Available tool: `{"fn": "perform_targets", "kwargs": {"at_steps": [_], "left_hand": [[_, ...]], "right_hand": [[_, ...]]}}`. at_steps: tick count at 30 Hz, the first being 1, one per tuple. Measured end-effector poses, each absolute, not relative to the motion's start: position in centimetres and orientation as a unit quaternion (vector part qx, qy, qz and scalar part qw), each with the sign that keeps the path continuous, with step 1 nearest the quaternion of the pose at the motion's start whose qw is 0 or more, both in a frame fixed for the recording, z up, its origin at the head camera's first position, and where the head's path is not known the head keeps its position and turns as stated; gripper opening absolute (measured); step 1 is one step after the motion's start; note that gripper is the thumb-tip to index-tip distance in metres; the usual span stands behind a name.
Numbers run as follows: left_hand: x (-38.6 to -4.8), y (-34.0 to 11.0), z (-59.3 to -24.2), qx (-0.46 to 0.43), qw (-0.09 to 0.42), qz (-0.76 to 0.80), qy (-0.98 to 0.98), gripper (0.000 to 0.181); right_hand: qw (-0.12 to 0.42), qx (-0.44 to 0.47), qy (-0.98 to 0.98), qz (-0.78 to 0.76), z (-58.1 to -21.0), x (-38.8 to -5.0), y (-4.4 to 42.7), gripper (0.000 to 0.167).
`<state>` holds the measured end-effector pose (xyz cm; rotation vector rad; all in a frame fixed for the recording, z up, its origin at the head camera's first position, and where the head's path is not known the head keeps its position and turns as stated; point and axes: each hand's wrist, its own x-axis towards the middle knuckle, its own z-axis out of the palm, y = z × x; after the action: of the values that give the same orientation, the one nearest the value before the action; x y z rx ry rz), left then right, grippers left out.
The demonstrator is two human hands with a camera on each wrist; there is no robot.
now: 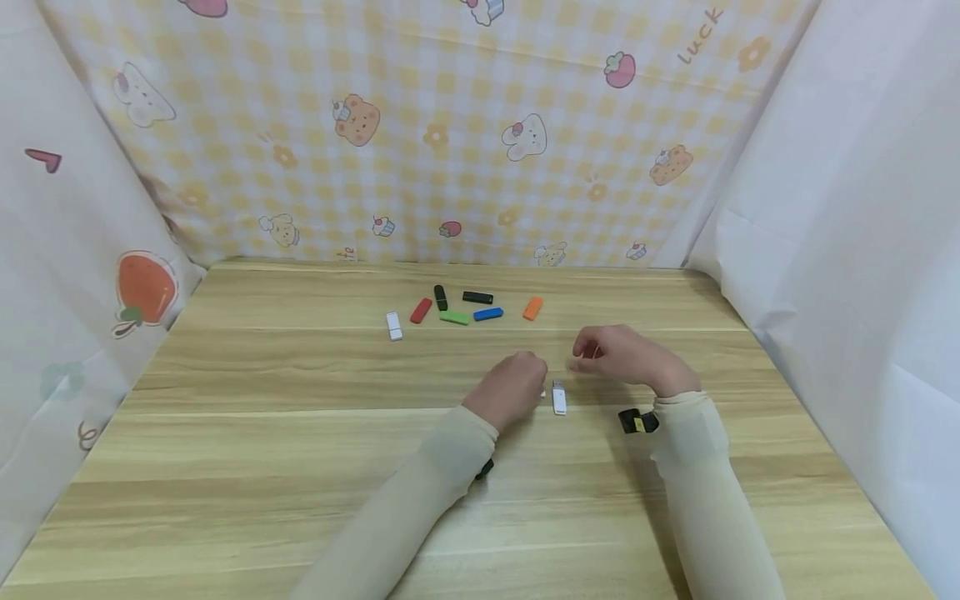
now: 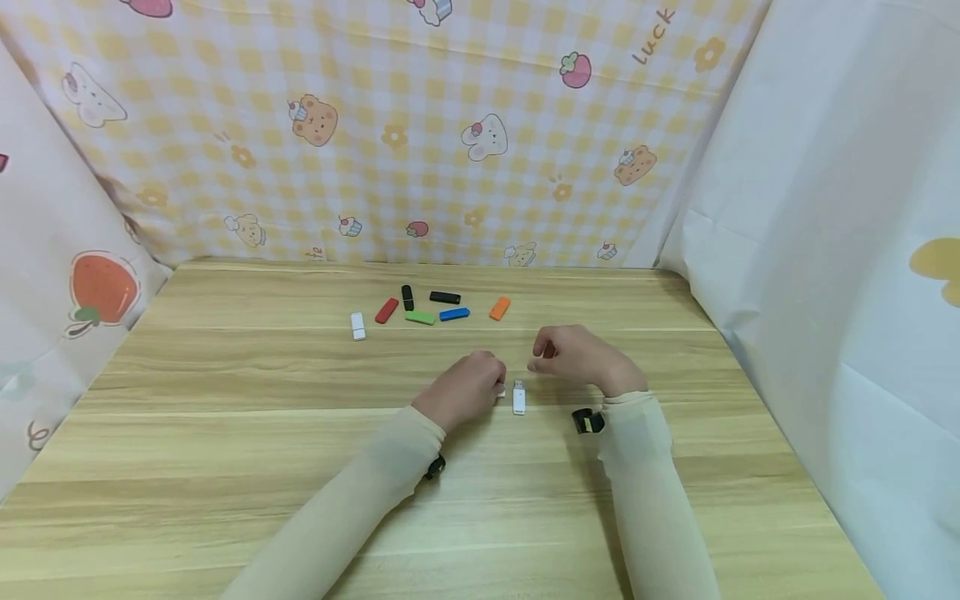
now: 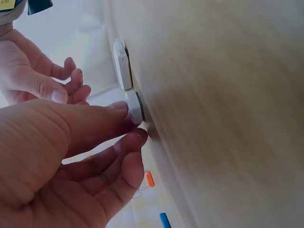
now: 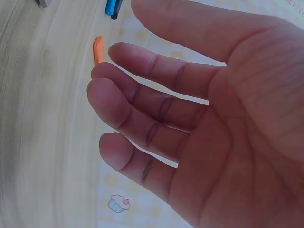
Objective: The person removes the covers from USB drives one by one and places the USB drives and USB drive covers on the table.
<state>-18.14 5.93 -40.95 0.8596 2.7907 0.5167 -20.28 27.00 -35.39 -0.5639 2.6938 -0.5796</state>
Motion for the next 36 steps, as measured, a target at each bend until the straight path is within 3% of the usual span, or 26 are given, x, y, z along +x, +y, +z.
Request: {"fn": "perform_targets", "kwargs": {"at_steps": [13,22,36], "left_hand": [[-18.8,4.4,-39.1,0.272,-0.007,0.163,0.948,0.024],[-19.6,1.4,-36.7,0.253,-0.07,0.215,0.941,0.025],[-20.7,-6.3,-34.3,0.14,-0.067,0.322,0.934,0.029]], "right_hand": [[0.142,-0.194,0.948,-0.207,-34.9,-20.1,27.1,0.018],[0.098,-0.193,0.952,-0.216,-34.7,-20.1,27.0,0.012],[0.062,-0.196,0.952,-0.227,-34.0,-19.6,26.8,0.009]]}}
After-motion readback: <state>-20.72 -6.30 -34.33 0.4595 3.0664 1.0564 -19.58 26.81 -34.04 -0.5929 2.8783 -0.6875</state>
